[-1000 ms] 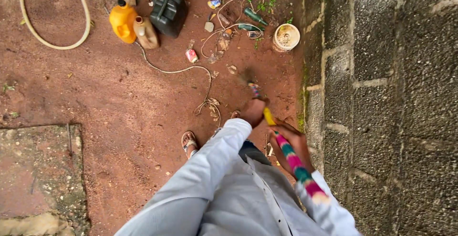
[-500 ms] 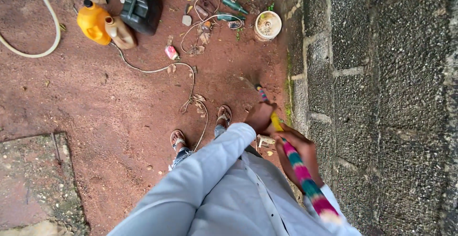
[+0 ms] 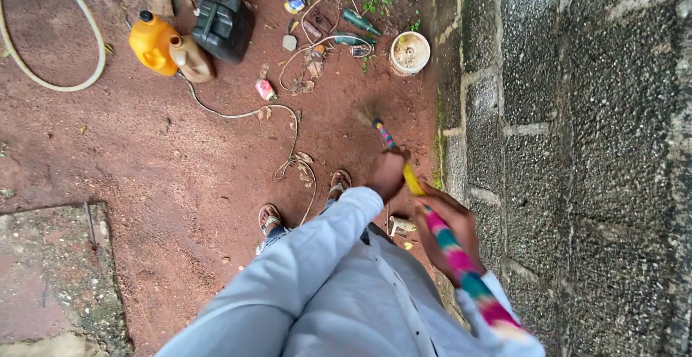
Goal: Sweep debris and leaves from a dirt yard area using a broom.
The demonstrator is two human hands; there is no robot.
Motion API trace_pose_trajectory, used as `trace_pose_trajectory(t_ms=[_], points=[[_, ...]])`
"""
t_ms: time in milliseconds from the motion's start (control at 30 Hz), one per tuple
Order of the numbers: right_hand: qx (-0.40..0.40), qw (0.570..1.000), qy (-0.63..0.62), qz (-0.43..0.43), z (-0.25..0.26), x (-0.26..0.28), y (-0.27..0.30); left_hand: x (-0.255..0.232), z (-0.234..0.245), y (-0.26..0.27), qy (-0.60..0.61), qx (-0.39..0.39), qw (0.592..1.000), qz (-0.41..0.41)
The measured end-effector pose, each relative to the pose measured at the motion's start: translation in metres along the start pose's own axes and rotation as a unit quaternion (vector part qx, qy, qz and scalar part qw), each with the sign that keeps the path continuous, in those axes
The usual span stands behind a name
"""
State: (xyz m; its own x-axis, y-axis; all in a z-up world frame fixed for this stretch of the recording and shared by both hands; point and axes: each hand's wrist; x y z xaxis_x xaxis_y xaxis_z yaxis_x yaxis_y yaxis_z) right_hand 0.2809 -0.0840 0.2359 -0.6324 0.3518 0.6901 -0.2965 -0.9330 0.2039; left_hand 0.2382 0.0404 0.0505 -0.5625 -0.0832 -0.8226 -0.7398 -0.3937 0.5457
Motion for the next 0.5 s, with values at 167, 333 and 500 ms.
trace_pose_trajectory(t_ms=[167,333,500], points=[[0.132,0.987,-0.094,0.011,-0.025,-0.022,-0.068,0.064,0.052,-0.015,-0.187,-0.141,0.972,0.019],[0.161,0.969,-0.119,0.147,0.002,-0.004,-0.07,0.036,0.065,0.01,-0.196,-0.216,0.956,0.031],[0.086,0.994,-0.002,0.069,-0.004,0.018,-0.097,0.014,0.095,-0.039,-0.181,-0.172,0.958,-0.142]])
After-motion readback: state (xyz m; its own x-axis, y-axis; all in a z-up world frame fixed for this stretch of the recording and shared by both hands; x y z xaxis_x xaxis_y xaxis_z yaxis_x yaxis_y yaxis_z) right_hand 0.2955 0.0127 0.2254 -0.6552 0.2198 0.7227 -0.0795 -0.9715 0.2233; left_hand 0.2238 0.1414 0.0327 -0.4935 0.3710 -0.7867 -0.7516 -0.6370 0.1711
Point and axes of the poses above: each hand's wrist, its own y-axis away from the middle knuckle, its own z-axis out of the back of the hand, x = y × z, and after that the axes turned 14 degrees about x, right-handed
